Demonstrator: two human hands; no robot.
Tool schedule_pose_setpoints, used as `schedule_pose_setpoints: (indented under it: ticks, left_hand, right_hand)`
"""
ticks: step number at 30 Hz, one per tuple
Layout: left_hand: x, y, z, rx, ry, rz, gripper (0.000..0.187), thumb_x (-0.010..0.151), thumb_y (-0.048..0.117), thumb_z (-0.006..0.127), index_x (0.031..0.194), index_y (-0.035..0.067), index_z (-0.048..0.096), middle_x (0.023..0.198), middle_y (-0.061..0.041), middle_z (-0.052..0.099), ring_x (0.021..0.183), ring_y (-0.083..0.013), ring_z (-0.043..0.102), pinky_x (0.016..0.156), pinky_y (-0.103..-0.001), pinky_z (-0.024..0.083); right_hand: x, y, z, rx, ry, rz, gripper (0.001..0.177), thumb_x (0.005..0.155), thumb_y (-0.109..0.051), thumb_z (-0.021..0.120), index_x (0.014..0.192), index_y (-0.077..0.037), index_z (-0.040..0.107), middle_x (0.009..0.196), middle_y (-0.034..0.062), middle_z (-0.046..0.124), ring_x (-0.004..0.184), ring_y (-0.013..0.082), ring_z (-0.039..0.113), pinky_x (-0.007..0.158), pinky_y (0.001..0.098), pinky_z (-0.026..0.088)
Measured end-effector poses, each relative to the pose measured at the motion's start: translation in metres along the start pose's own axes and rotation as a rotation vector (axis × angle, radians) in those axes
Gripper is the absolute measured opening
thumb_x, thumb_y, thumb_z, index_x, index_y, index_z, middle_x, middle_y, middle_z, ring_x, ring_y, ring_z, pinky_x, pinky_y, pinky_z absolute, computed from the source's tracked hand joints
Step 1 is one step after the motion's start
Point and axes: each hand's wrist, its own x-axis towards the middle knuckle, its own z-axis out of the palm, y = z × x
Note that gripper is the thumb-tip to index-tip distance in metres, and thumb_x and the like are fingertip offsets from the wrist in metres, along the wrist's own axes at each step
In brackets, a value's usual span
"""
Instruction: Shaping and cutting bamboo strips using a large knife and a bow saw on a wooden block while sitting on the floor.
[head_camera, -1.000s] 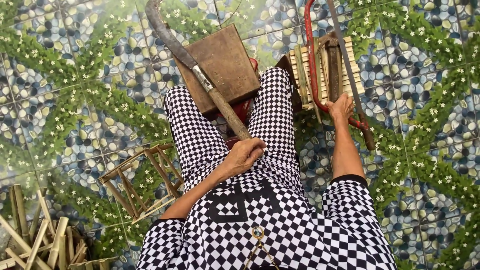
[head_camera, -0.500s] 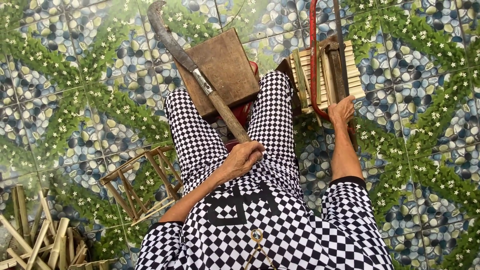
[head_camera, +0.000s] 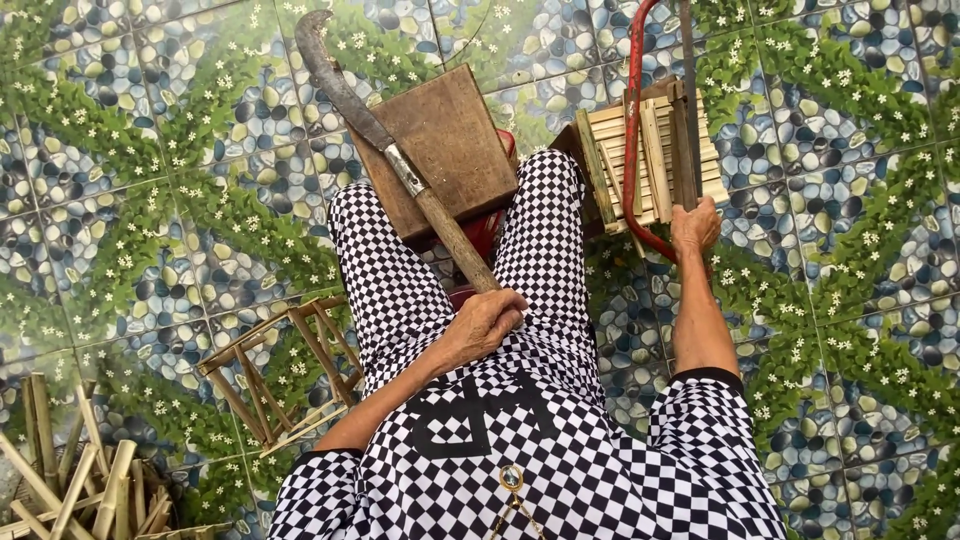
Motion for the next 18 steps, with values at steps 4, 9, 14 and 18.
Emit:
schedule_pose_setpoints:
  ticks: [4, 9, 14, 18]
  left_hand:
    - [-0.001, -0.006, 0.002, 0.001, 0.009, 0.003, 0.015, 0.097, 0.011, 0.058, 0.109, 0.007, 0.066, 0.085, -0.018, 0.07, 0.085, -0.0417, 0.068, 0.077, -0.048, 0.055]
    - [-0.001, -0.004, 0.002, 0.018, -0.01, -0.015, 0.015, 0.097, 0.011, 0.059, 0.109, 0.007, 0.066, 0.084, -0.019, 0.069, 0.085, -0.043, 0.067, 0.077, -0.05, 0.054]
    - [-0.001, -0.005, 0.003, 0.026, -0.006, -0.028, 0.015, 0.096, 0.012, 0.059, 0.109, 0.008, 0.066, 0.084, -0.019, 0.069, 0.086, -0.0429, 0.067, 0.077, -0.05, 0.054]
    - [-0.001, -0.006, 0.002, 0.03, -0.015, -0.025, 0.015, 0.097, 0.013, 0.058, 0.109, 0.008, 0.065, 0.083, -0.019, 0.068, 0.085, -0.0429, 0.067, 0.076, -0.05, 0.054]
  right_hand:
    - [0.004, 0.005, 0.004, 0.034, -0.019, 0.004, 0.036, 0.076, -0.033, 0.074, 0.106, -0.015, 0.07, 0.091, 0.0163, 0.072, 0.099, 0.0403, 0.069, 0.082, 0.0511, 0.055]
    - [0.002, 0.001, 0.003, 0.168, -0.017, -0.023, 0.029, 0.072, -0.034, 0.075, 0.094, -0.016, 0.073, 0.082, 0.0154, 0.071, 0.091, 0.0395, 0.07, 0.074, 0.0487, 0.054]
    - [0.003, -0.012, 0.006, 0.435, -0.063, 0.042, 0.022, 0.072, -0.028, 0.079, 0.088, -0.015, 0.071, 0.061, 0.0084, 0.06, 0.057, 0.0237, 0.063, 0.047, 0.0366, 0.049]
    - [-0.039, -0.076, -0.054, 0.843, -0.179, 0.095, 0.013, 0.081, -0.014, 0.073, 0.083, -0.009, 0.061, 0.051, 0.0007, 0.048, 0.039, 0.0071, 0.049, 0.034, 0.0235, 0.041]
